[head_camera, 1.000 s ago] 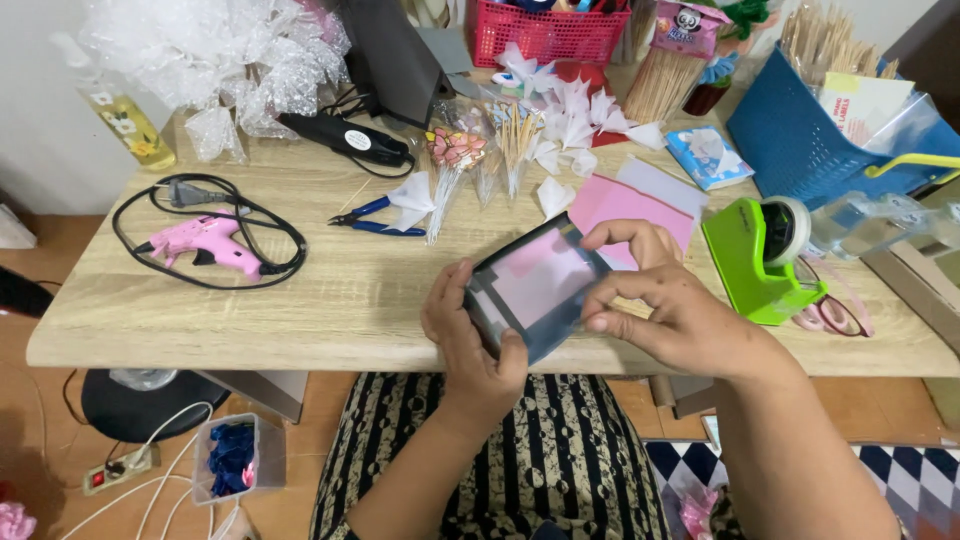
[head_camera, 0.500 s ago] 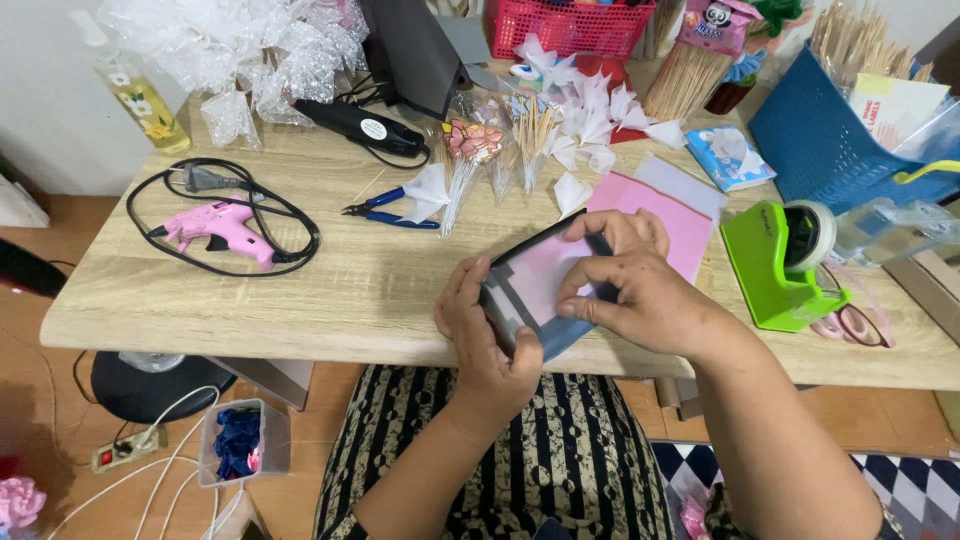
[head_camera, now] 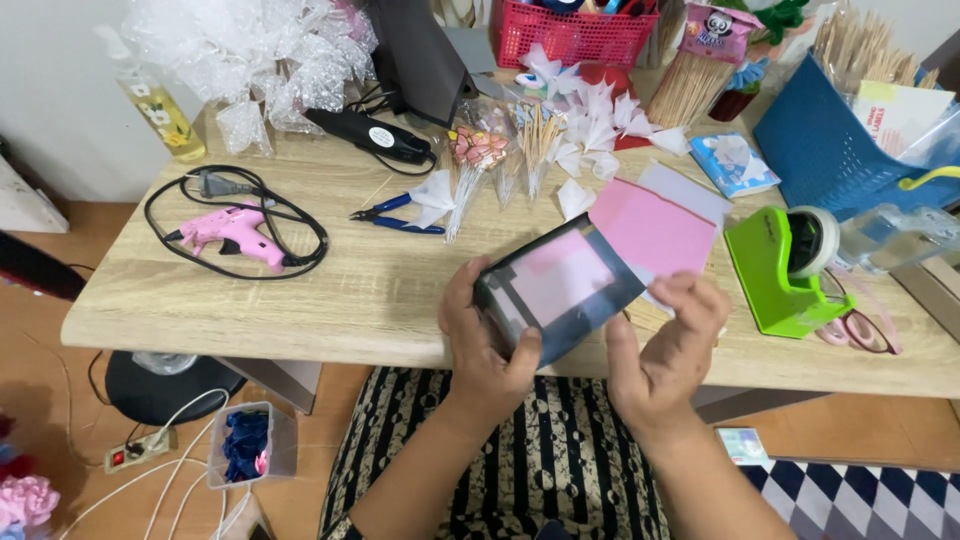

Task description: The person wraps a small rectangular box with dark gray paper, folds the edges, and secures them with clear tape. They then add a gold ribbon around the box and continue taping the edges to complete the wrapping.

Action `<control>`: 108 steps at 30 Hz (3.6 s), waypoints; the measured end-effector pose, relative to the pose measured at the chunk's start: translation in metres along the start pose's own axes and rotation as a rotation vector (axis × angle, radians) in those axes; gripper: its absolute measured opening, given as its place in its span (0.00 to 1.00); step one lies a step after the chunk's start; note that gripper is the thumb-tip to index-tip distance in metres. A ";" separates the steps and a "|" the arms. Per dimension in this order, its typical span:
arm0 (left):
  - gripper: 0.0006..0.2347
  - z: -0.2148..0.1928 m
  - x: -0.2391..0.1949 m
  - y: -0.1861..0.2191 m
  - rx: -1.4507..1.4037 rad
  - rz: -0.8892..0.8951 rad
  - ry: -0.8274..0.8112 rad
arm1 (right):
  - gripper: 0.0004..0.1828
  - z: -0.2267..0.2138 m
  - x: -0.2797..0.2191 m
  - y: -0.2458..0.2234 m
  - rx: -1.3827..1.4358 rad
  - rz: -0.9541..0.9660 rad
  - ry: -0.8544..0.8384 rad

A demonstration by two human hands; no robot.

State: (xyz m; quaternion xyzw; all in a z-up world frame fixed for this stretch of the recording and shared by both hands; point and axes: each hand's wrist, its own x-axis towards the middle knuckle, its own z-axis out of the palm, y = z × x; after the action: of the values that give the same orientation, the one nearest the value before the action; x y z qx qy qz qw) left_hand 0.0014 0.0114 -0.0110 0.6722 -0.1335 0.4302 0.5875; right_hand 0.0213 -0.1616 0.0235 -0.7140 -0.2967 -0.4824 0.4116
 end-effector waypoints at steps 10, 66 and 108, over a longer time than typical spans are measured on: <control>0.22 -0.014 -0.007 0.039 -0.329 -0.099 -0.108 | 0.44 0.002 -0.059 0.000 0.125 0.391 -0.256; 0.02 -0.016 -0.005 0.017 -0.089 -0.098 -0.107 | 0.03 -0.042 -0.065 0.031 0.493 0.474 0.126; 0.20 0.037 -0.038 0.037 1.101 0.666 -0.146 | 0.34 -0.043 -0.028 0.025 1.055 1.213 0.292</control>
State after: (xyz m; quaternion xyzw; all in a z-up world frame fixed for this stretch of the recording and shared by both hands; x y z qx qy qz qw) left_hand -0.0309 -0.0441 -0.0117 0.8253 -0.1343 0.5482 -0.0184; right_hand 0.0122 -0.2121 -0.0019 -0.3924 0.0101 -0.0606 0.9177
